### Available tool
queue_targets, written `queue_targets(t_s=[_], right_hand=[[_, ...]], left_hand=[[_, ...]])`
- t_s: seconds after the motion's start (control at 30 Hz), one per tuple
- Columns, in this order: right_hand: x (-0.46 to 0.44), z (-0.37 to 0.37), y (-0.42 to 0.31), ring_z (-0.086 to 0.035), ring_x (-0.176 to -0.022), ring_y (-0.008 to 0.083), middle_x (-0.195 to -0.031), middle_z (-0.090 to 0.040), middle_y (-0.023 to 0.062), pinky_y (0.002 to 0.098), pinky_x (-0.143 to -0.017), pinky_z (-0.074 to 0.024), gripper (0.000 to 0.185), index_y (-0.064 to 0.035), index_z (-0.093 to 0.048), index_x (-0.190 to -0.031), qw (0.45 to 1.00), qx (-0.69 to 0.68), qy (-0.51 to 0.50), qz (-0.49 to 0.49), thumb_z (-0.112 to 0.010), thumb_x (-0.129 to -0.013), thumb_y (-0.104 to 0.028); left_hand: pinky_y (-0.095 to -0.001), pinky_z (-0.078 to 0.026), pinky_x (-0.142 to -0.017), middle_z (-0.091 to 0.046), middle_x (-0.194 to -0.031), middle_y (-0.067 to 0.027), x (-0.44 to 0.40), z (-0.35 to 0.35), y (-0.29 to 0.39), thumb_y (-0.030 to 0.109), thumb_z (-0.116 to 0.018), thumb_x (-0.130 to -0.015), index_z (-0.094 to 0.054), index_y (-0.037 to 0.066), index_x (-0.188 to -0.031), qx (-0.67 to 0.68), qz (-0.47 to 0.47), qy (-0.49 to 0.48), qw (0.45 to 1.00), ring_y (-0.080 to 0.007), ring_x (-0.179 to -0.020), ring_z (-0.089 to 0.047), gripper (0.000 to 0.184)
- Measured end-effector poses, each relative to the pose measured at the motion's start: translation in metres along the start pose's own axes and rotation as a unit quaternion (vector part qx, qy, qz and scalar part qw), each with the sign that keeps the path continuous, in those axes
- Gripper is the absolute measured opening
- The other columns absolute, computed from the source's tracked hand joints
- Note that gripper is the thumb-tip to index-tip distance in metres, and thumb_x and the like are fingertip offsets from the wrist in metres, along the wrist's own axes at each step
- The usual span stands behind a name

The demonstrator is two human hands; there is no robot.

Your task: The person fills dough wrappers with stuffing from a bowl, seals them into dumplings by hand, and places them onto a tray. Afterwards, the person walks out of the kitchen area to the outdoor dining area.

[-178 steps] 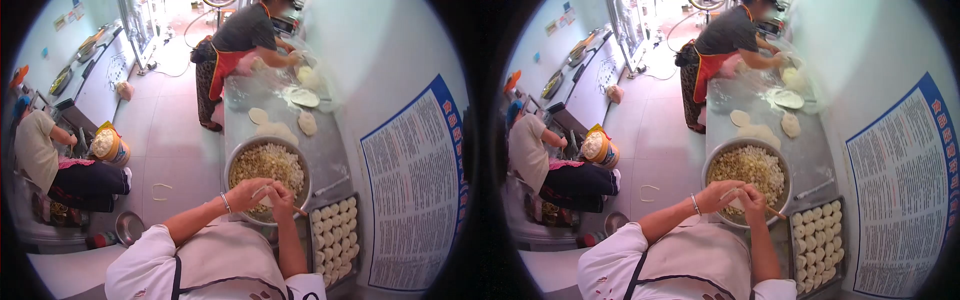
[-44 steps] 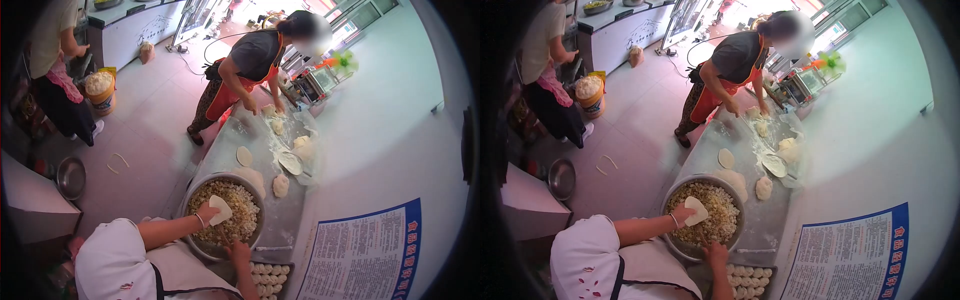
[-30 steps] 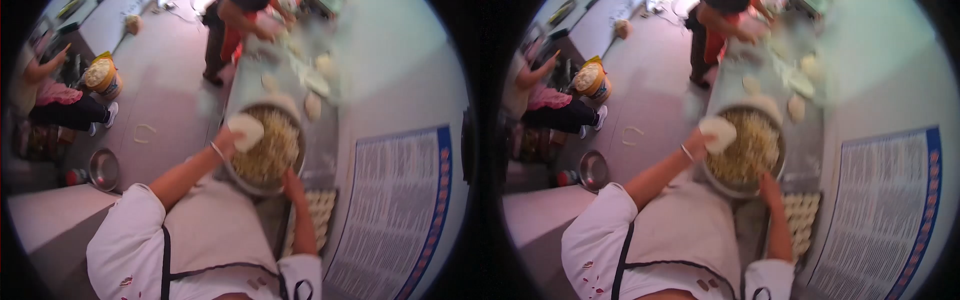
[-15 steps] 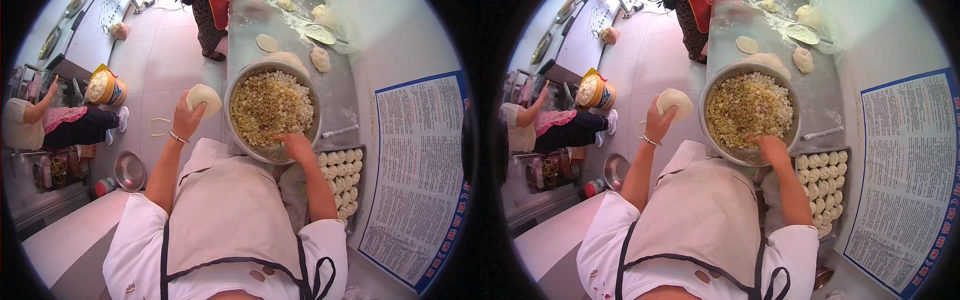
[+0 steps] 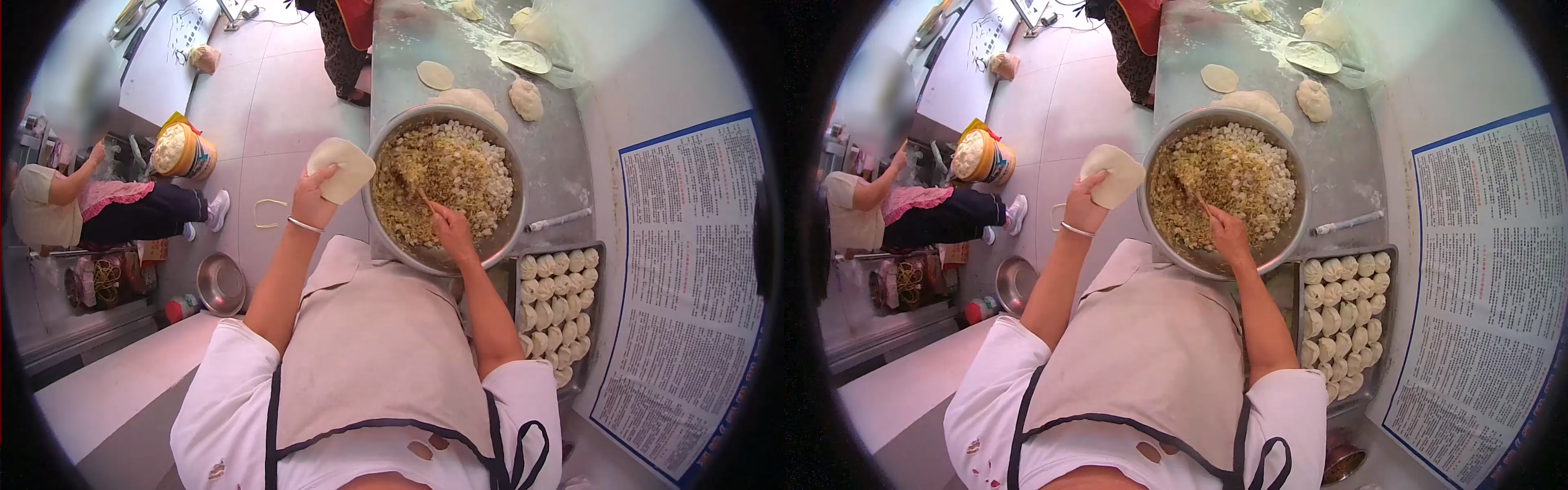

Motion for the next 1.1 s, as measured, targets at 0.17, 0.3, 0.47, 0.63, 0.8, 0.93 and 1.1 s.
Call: queue_targets(t_s=[0.17, 0.3, 0.47, 0.63, 0.8, 0.93, 1.1], right_hand=[[0.017, 0.038, -0.022, -0.063, -0.069, 0.0192, -0.08, -0.067, 0.0102, 0.0321, -0.066, -0.0496, 0.033, -0.0082, -0.065, -0.127, 0.996, -0.05, 0.064, 0.022, -0.056, -0.096, -0.012], [0.039, 0.062, -0.062, -0.062, -0.069, 0.0241, -0.08, -0.065, 0.0095, 0.0353, -0.066, -0.0509, 0.037, -0.0107, -0.063, -0.13, 0.987, 0.01, 0.126, 0.099, -0.057, -0.094, -0.008], [0.055, 0.042, -0.051, -0.061, -0.078, 0.0297, -0.087, -0.06, 0.01, 0.0407, -0.068, -0.051, 0.052, -0.0182, -0.059, -0.136, 0.931, 0.24, 0.193, 0.195, -0.056, -0.087, 0.0], [0.071, 0.05, -0.047, -0.058, -0.083, 0.0305, -0.087, -0.055, 0.0113, 0.0418, -0.072, -0.0489, 0.061, -0.0211, -0.057, -0.139, 0.959, 0.132, 0.164, 0.188, -0.052, -0.084, 0.006], [0.09, 0.105, -0.025, -0.057, -0.091, 0.0314, -0.097, -0.056, 0.0091, 0.0429, -0.072, -0.0489, 0.064, -0.0247, -0.06, -0.134, 0.922, 0.333, 0.181, 0.08, -0.054, -0.079, 0.007], [0.078, 0.106, -0.004, -0.056, -0.097, 0.0341, -0.102, -0.056, 0.0117, 0.0476, -0.082, -0.047, 0.06, -0.0196, -0.059, -0.132, 0.874, 0.423, 0.19, 0.146, -0.058, -0.077, 0.004], [0.056, 0.082, -0.088, -0.058, -0.102, 0.0328, -0.107, -0.059, 0.0126, 0.0438, -0.086, -0.0478, 0.048, -0.0133, -0.064, -0.121, 0.912, 0.178, 0.168, 0.33, -0.072, -0.075, 0.001]], left_hand=[[-0.0578, -0.04, -0.11, -0.05, -0.139, -0.0224, -0.023, -0.024, -0.049, 0.017, -0.039, -0.102, -0.042, -0.002, -0.139, 0.112, 0.106, 0.054, 0.987, -0.0406, -0.129, -0.05, 0.041], [-0.0602, -0.037, -0.111, -0.047, -0.142, -0.0221, -0.045, -0.053, -0.1, 0.027, -0.031, -0.106, -0.039, -0.002, -0.14, 0.109, 0.142, 0.062, 0.982, -0.041, -0.132, -0.046, 0.045], [-0.0619, -0.034, -0.111, -0.051, -0.136, -0.0212, -0.04, -0.1, -0.124, 0.033, -0.023, -0.108, -0.042, 0.0, -0.136, 0.127, 0.19, 0.091, 0.969, -0.04, -0.131, -0.046, 0.048], [-0.0606, -0.039, -0.108, -0.052, -0.136, -0.0207, -0.041, -0.075, -0.136, 0.034, -0.025, -0.107, -0.044, 0.0, -0.136, 0.146, 0.214, 0.038, 0.965, -0.0394, -0.128, -0.05, 0.048], [-0.0572, -0.046, -0.104, -0.058, -0.131, -0.0187, -0.027, -0.071, -0.12, 0.032, -0.031, -0.106, -0.049, 0.002, -0.134, 0.118, 0.239, -0.028, 0.964, -0.0371, -0.122, -0.057, 0.044], [-0.0587, -0.05, -0.097, -0.063, -0.124, -0.0169, -0.028, -0.064, -0.119, 0.03, -0.039, -0.105, -0.054, 0.004, -0.13, 0.161, 0.238, -0.061, 0.956, -0.0356, -0.116, -0.061, 0.038], [-0.0545, -0.049, -0.102, -0.058, -0.131, -0.0167, -0.01, -0.081, -0.121, 0.028, -0.032, -0.107, -0.048, 0.004, -0.136, 0.139, 0.27, -0.08, 0.95, -0.0335, -0.12, -0.059, 0.041]])
Point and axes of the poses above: each hand's wrist, its own x-axis away from the middle knuckle, its own z-axis out of the back of the hand, y = z × x, the point moved 3 cm from there along -x, towards the middle knuckle
